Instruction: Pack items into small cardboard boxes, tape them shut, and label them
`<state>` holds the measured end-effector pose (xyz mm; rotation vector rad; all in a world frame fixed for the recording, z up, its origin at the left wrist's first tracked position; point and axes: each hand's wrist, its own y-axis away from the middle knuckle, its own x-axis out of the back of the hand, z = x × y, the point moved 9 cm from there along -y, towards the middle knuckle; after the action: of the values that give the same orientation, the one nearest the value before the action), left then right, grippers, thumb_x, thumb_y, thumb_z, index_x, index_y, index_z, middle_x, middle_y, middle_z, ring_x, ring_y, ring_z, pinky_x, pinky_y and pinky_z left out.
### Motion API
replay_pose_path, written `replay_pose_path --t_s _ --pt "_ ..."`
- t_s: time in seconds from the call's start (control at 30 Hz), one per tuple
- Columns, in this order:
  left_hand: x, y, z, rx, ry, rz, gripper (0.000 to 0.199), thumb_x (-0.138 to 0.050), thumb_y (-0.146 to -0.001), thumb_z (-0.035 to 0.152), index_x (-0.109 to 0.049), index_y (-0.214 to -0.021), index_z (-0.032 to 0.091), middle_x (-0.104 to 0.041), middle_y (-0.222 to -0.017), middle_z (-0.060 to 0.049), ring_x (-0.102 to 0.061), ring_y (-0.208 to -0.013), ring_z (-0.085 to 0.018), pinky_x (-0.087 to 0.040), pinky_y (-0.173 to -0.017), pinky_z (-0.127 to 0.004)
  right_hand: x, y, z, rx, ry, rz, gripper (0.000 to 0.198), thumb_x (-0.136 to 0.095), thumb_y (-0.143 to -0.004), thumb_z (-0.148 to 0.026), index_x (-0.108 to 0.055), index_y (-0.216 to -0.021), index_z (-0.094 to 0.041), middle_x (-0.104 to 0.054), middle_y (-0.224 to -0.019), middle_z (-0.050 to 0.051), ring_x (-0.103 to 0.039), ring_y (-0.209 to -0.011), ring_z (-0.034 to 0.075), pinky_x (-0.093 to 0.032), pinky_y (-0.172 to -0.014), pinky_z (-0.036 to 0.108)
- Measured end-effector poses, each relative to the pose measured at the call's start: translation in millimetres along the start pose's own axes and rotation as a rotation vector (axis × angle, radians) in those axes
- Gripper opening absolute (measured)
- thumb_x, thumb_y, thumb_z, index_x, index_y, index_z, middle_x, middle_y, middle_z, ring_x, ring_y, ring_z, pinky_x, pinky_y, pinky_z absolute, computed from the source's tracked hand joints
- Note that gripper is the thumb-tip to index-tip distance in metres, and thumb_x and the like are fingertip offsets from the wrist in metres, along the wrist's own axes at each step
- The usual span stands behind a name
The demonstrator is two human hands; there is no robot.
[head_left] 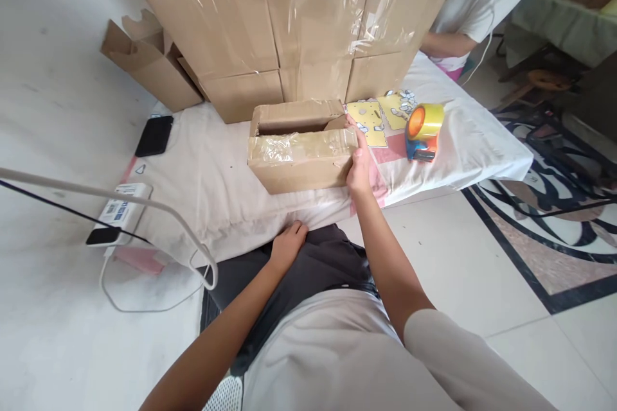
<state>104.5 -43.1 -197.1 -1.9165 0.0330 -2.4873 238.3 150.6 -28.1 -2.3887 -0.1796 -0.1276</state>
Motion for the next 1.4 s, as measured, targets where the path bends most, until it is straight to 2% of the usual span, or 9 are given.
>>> replay_pose_path --t_s 0.2,0.33,0.57,0.83,1.03,1.17,1.27,1.33,1.4 --pt "4.3 -4.2 2.8 -0.056 -0.131 0.016 0.022 -0.050 -0.096 0.010 -0.067 -0.106 0.020 -0.067 -0.103 -0.009 -0.065 -0.084 -0.020 -0.041 -0.060 -0.026 0.7 0.4 1.8 -0.034 0.025 0.017 0.080 -0.020 -0.096 -0.082 -0.058 -0.140 -0.027 -0.059 -0.146 0.010 -0.044 -0.148 0.030 -0.036 -0.123 0.054" --pt "8.1 -11.7 24.7 -0.178 -0.165 0.063 0.018 -0.053 -0.096 0.011 -0.066 -0.105 0.019 -0.068 -0.105 -0.010 -0.066 -0.095 -0.024 -0.047 -0.070 -0.029 0.6 0.2 4.1 -0.059 0.004 0.027 0.078 -0.023 -0.095 -0.082 -0.062 -0.136 -0.028 -0.061 -0.144 0.010 -0.045 -0.147 0.031 -0.037 -0.122 0.055" --pt "8.8 -3.6 70.4 -0.433 -0.122 0.190 0.014 -0.057 -0.097 0.013 -0.064 -0.107 0.019 -0.068 -0.105 -0.010 -0.065 -0.097 -0.023 -0.049 -0.082 -0.035 2.8 1.2 5.0 -0.053 -0.011 0.058 0.076 -0.028 -0.094 -0.082 -0.064 -0.133 -0.028 -0.063 -0.141 0.011 -0.048 -0.144 0.033 -0.038 -0.119 0.055" --pt "15.2 5.6 131.2 -0.777 0.032 0.339 0.010 -0.057 -0.100 0.021 -0.062 -0.108 0.020 -0.068 -0.093 -0.003 -0.064 -0.084 -0.017 -0.046 -0.071 -0.031 2.4 1.1 14.4 -0.132 0.044 0.039 0.087 -0.023 -0.088 -0.090 -0.067 -0.130 -0.027 -0.067 -0.134 0.012 -0.050 -0.143 0.036 -0.041 -0.116 0.057" --pt "15.0 3.9 141.8 -0.887 0.130 0.376 0.009 -0.056 -0.100 0.026 -0.064 -0.098 0.021 -0.066 -0.087 -0.001 -0.062 -0.075 -0.014 -0.043 -0.060 -0.028 1.7 1.2 17.8 -0.139 0.027 0.041 0.086 -0.025 -0.088 -0.089 -0.068 -0.129 -0.026 -0.069 -0.131 0.014 -0.052 -0.140 0.039 -0.040 -0.116 0.059" --pt "-1.7 -4.0 146.6 -0.869 0.242 0.306 0.012 -0.062 -0.095 0.033 -0.063 -0.089 0.022 -0.065 -0.082 0.001 -0.060 -0.069 -0.014 -0.043 -0.054 -0.028 2.1 3.0 22.0 -0.138 0.021 0.049 0.085 -0.025 -0.088 -0.089 -0.069 -0.126 -0.028 -0.068 -0.133 0.014 -0.051 -0.141 0.041 -0.040 -0.115 0.061" --pt "-11.8 -7.9 164.4 -0.917 0.324 0.184 0.013 -0.065 -0.093 0.036 -0.066 -0.093 0.023 -0.069 -0.085 0.000 -0.065 -0.078 -0.014 -0.051 -0.068 -0.026 3.0 2.1 19.8 -0.147 -0.005 0.042 0.081 -0.028 -0.089 -0.088 -0.067 -0.129 -0.030 -0.066 -0.137 0.013 -0.048 -0.143 0.041 -0.036 -0.118 0.062" --pt "-6.1 -4.6 176.3 -0.981 0.397 0.116 0.013 -0.064 -0.095 0.036 -0.068 -0.098 0.024 -0.073 -0.090 0.001 -0.066 -0.084 -0.013 -0.053 -0.082 -0.023 2.1 -1.2 15.9 -0.171 -0.032 0.006 0.073 -0.032 -0.092 -0.083 -0.065 -0.131 -0.031 -0.064 -0.140 0.012 -0.047 -0.145 0.040 -0.034 -0.120 0.062" --pt "10.5 2.1 177.9 -1.010 0.495 0.081 0.015 -0.060 -0.099 0.038 -0.070 -0.104 0.028 -0.074 -0.093 0.002 -0.066 -0.085 -0.010 -0.053 -0.085 -0.021 1.4 -7.2 10.7 -0.191 -0.043 -0.045 0.066 -0.035 -0.094 -0.079 -0.063 -0.131 -0.032 -0.061 -0.144 0.011 -0.045 -0.147 0.038 -0.033 -0.120 0.061"
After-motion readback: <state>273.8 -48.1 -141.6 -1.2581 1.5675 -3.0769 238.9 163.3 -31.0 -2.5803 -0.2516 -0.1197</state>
